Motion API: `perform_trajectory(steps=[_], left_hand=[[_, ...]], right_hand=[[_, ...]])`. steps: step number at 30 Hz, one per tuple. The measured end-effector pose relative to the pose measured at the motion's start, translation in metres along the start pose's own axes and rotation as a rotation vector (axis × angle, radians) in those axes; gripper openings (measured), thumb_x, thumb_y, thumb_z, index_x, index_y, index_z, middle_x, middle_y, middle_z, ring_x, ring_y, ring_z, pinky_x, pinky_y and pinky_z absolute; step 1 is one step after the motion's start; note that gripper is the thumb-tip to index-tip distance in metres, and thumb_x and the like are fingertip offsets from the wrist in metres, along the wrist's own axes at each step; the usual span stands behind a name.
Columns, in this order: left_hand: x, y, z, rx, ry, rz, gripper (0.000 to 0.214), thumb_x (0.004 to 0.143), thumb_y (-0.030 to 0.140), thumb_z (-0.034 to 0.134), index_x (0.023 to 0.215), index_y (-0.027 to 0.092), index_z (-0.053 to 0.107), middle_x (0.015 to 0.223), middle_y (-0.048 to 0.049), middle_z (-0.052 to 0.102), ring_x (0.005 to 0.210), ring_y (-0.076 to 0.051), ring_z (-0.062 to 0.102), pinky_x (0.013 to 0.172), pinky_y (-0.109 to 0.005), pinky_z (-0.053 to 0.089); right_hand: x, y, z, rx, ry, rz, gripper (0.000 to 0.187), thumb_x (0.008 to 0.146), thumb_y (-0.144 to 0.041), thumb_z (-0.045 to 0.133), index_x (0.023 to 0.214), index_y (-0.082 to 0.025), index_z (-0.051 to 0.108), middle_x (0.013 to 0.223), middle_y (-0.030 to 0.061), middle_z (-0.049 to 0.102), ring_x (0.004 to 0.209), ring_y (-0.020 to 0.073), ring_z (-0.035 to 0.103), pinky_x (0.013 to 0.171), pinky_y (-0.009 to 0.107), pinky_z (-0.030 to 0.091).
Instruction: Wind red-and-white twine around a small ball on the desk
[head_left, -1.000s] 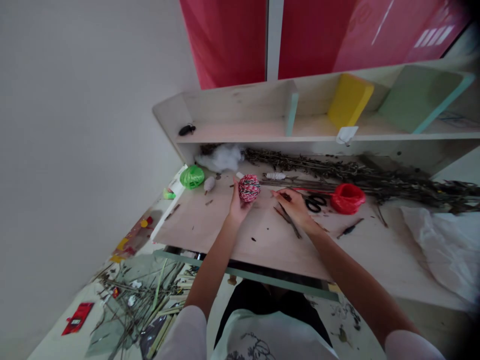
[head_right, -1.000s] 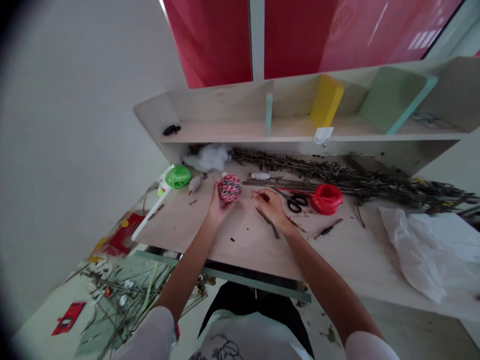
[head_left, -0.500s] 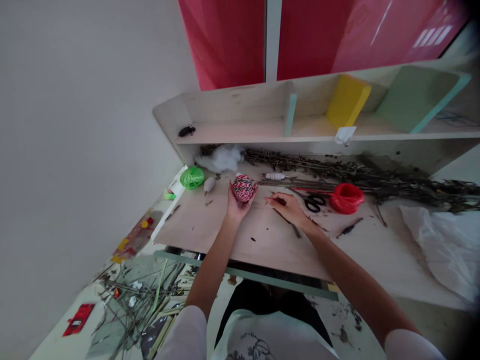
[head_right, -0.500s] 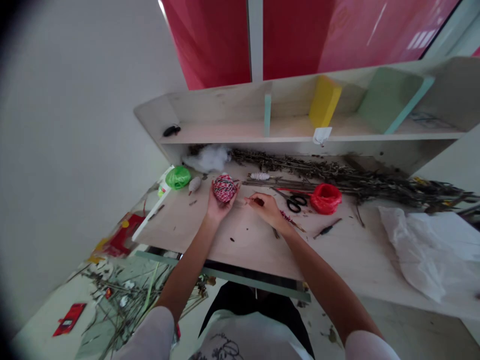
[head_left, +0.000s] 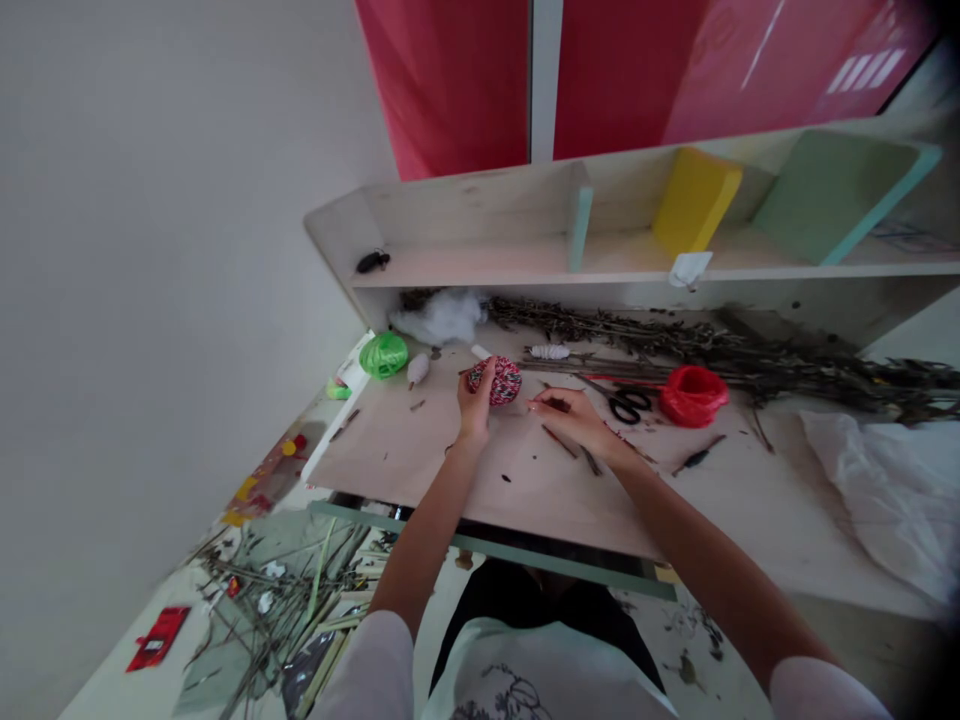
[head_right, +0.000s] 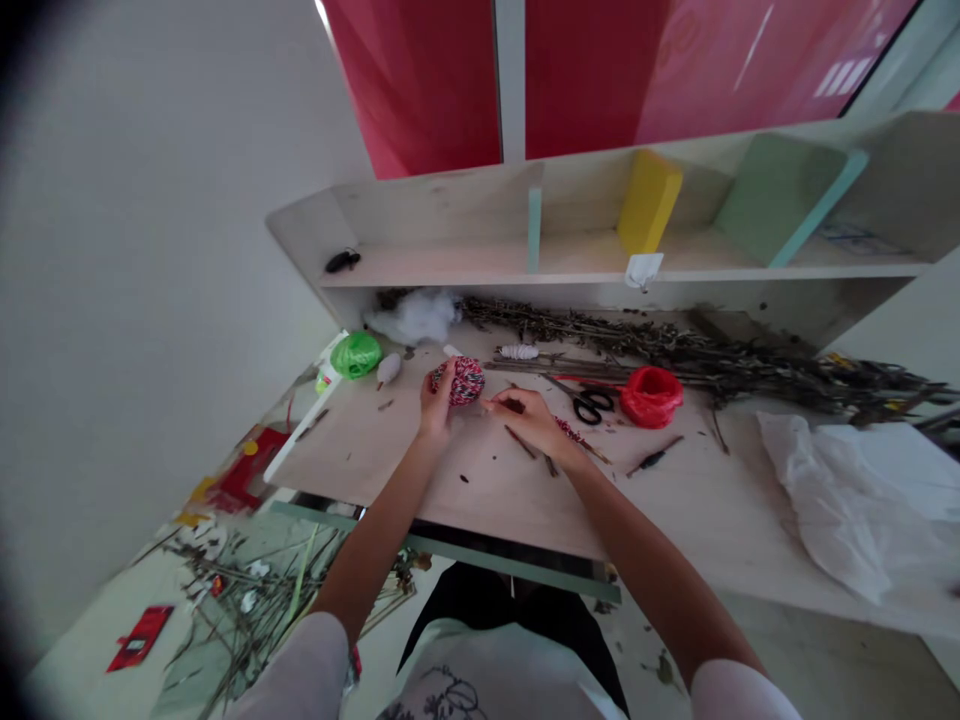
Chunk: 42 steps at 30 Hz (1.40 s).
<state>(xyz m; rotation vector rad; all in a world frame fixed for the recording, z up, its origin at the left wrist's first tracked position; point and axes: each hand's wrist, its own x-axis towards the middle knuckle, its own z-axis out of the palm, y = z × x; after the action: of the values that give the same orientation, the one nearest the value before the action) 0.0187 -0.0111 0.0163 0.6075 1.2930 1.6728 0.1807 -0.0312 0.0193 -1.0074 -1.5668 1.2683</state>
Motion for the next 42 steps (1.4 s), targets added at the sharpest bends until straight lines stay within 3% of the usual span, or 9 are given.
perform_trajectory(steps=[4,11,15,18,21,28,31,35,42], left_hand=[[0.0,-0.005,-0.003,0.28,-0.05,0.282,0.048,0.066,0.051,0.074,0.098,0.017,0.062,0.1,-0.0078,0.066,0.095,-0.019,0.063,0.09,-0.032,0.047],[-0.005,-0.01,-0.007,0.502,-0.281,0.556,0.06,0.06,0.05,0.08,0.108,0.02,0.061,0.109,-0.0085,0.065,0.104,-0.023,0.061,0.097,-0.038,0.044],[-0.009,-0.013,-0.007,0.671,-0.452,0.757,0.075,0.046,0.052,0.087,0.109,0.02,0.062,0.109,-0.0118,0.065,0.106,-0.028,0.06,0.097,-0.043,0.045],[-0.016,-0.01,-0.006,0.708,-0.522,0.805,0.07,0.047,0.053,0.086,0.105,0.02,0.063,0.106,-0.0115,0.065,0.102,-0.027,0.06,0.096,-0.043,0.046],[-0.025,-0.002,-0.003,0.612,-0.574,0.696,0.057,0.058,0.05,0.082,0.103,0.02,0.063,0.103,-0.0089,0.067,0.097,-0.023,0.062,0.092,-0.04,0.048],[-0.027,0.01,-0.002,0.303,-0.768,0.043,0.044,0.062,0.047,0.079,0.094,0.018,0.068,0.094,-0.0051,0.07,0.091,-0.021,0.065,0.087,-0.035,0.05],[-0.027,0.011,-0.004,0.174,-0.828,-0.16,0.046,0.061,0.052,0.079,0.089,0.016,0.07,0.087,-0.0059,0.07,0.085,-0.021,0.066,0.083,-0.033,0.049],[-0.031,0.011,-0.007,0.185,-0.888,-0.257,0.057,0.054,0.063,0.078,0.083,0.015,0.071,0.081,-0.008,0.07,0.079,-0.022,0.066,0.077,-0.032,0.05],[-0.032,0.006,-0.009,0.274,-0.98,-0.282,0.06,0.06,0.069,0.07,0.084,0.014,0.073,0.08,-0.0109,0.072,0.082,-0.024,0.068,0.081,-0.034,0.051]], right_hand=[[0.0,-0.007,-0.002,0.137,0.004,0.073,0.035,0.065,-0.052,0.073,0.068,-0.019,0.064,0.059,-0.0023,0.051,0.052,0.009,0.04,0.05,0.025,0.029],[0.001,-0.009,-0.013,0.52,0.023,0.154,0.03,0.064,-0.041,0.078,0.07,-0.019,0.059,0.049,-0.0089,0.027,0.043,0.0041,0.018,0.04,0.022,0.01],[0.003,-0.007,-0.018,0.656,-0.011,0.152,0.027,0.066,-0.035,0.078,0.07,-0.019,0.057,0.051,-0.0093,0.023,0.042,0.0036,0.016,0.038,0.02,0.008],[0.003,-0.01,-0.021,0.721,-0.03,0.154,0.022,0.068,-0.031,0.075,0.081,-0.019,0.062,0.053,-0.0093,0.022,0.043,0.0042,0.014,0.038,0.02,0.01],[0.002,-0.017,-0.025,0.768,-0.001,0.163,0.022,0.068,-0.029,0.073,0.086,-0.02,0.064,0.054,-0.0088,0.021,0.044,0.0054,0.013,0.037,0.02,0.011],[0.002,-0.022,-0.033,0.752,0.074,0.196,0.026,0.067,-0.032,0.074,0.086,-0.023,0.059,0.055,-0.0087,0.02,0.044,0.006,0.012,0.037,0.02,0.011],[0.002,-0.021,-0.031,0.679,0.05,0.18,0.028,0.068,-0.036,0.073,0.087,-0.024,0.057,0.055,-0.0088,0.019,0.043,0.0065,0.011,0.036,0.022,0.01],[0.0,-0.022,-0.027,0.578,0.05,0.182,0.03,0.067,-0.04,0.071,0.086,-0.024,0.055,0.056,-0.0088,0.018,0.044,0.0076,0.009,0.038,0.024,0.009],[-0.001,-0.023,-0.024,0.604,0.046,0.182,0.036,0.062,-0.043,0.076,0.082,-0.023,0.052,0.057,-0.0091,0.02,0.045,0.0065,0.009,0.041,0.024,0.008]])
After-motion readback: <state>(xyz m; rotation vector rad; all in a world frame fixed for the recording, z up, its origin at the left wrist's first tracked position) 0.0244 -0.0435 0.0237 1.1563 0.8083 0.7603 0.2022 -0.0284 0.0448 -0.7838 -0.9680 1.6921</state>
